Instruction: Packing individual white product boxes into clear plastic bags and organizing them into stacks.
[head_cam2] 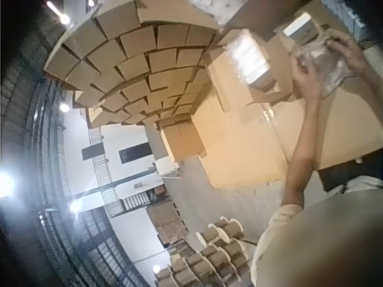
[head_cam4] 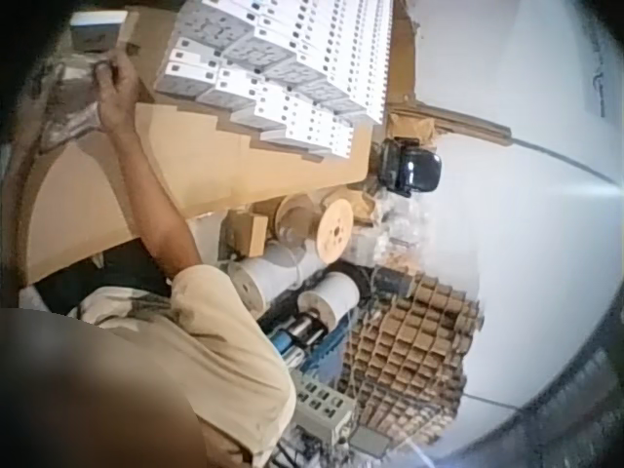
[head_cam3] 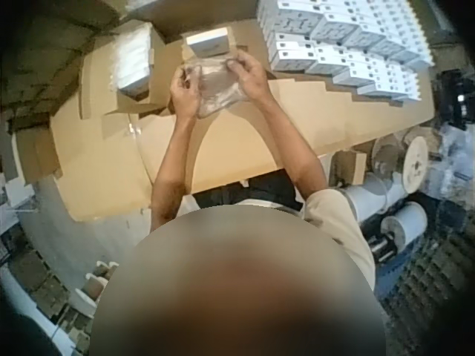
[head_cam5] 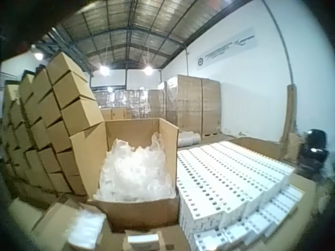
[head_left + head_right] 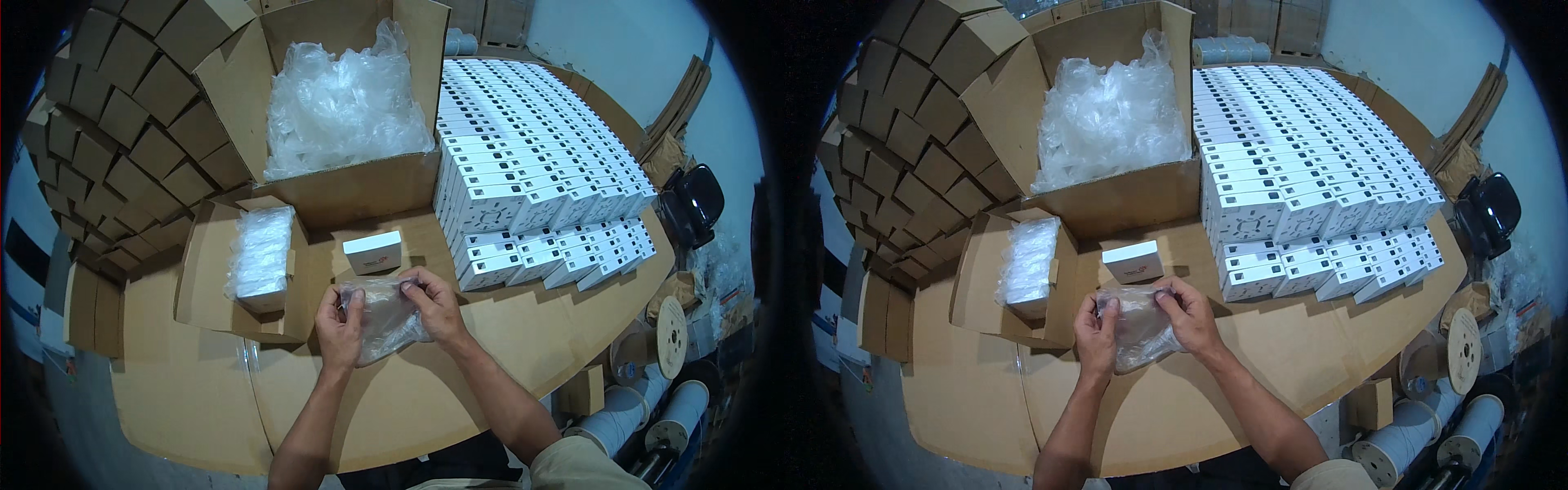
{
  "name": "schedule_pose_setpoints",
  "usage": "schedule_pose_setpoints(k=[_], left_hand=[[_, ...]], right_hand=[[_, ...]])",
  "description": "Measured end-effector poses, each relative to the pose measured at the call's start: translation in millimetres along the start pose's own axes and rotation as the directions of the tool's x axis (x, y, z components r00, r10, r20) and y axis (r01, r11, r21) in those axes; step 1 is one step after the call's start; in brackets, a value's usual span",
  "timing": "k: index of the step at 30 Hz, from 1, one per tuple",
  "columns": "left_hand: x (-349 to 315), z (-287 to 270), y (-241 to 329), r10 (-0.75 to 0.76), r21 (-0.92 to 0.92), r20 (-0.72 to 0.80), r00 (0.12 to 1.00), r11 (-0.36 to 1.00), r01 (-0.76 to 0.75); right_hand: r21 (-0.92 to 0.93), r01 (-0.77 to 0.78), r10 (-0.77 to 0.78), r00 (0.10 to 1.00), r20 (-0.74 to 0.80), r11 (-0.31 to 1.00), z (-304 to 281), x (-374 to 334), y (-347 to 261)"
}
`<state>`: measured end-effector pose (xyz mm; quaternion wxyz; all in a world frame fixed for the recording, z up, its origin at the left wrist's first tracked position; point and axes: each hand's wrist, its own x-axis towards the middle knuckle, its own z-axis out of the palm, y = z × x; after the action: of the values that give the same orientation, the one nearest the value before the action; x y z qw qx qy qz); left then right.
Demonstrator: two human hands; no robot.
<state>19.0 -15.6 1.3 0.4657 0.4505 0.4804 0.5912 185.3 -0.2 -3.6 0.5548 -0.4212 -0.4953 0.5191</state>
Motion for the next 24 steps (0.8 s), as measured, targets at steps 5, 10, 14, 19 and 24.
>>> schedule_pose_setpoints(k=[5, 10, 14, 19, 24], left_hand=[[-2.4, 2.2, -8.9, 0.07, 0.097, -0.016, 0.997, 0.993, -0.068], [-8.8, 7.3, -9.1, 0.17, 0.247, -0.082, 0.982, 0.958, -0.145], [-4.8, 4.9, 0.9, 0.219, 0.328, -0.083, 0.972, 0.927, -0.181], [-3.7, -1.0, -1.8, 0.192, 0.279, -0.109, 0.975, 0.948, -0.155], [-1.1, -4.7, -1.4, 0.199, 0.237, -0.082, 0.977, 0.956, -0.175]], right_hand=[[-0.097, -0.017, 0.01, 0.997, -0.073, 0.995, 7.1, -0.9, 3.1], [-0.469, 0.101, -0.237, 0.941, -0.24, 0.877, 19.5, -6.6, -8.3], [-0.482, 0.134, -0.293, 0.917, -0.272, 0.866, 22.4, -4.9, -9.0], [-0.227, 0.033, -0.102, 0.948, -0.302, 0.973, 22.4, -4.1, -8.2], [-0.066, 0.049, -0.052, 0.997, -0.054, 0.997, 21.3, -4.0, -1.2]])
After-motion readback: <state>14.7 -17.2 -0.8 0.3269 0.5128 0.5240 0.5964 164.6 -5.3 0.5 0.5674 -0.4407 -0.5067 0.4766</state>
